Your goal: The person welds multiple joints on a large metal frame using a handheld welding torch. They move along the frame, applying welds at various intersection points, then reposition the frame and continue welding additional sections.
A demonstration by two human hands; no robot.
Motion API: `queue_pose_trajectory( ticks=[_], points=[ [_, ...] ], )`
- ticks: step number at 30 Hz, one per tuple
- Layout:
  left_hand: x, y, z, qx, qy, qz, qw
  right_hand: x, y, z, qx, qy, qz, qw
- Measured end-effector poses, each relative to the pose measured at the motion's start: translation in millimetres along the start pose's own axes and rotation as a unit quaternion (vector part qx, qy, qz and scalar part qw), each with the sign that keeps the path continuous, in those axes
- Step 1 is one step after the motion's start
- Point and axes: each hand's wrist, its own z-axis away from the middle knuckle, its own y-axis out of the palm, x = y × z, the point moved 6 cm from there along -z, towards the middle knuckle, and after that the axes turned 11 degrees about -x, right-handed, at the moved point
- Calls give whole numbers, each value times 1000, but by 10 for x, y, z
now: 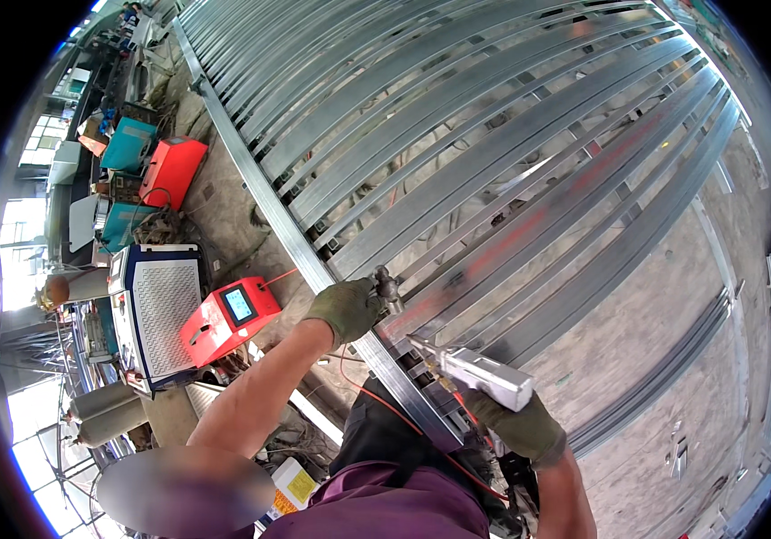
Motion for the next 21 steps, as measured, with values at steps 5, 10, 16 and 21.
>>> queue_pose_trajectory(
  ticks=[5,10,16,21],
  points=[
    [-93,-76,-12,26,15,-35,999,80,303,-277,44,-12,49,998],
    [-59,-48,-37,31,25,-48,998,-48,403,-482,33,-47,80,995],
    [-155,-170,38,40,31,10,999,26,491,-547,58,-93,96,989],
    [4,4,-73,15,39,-47,998,-33,540,-560,60,-85,69,992]
  ],
)
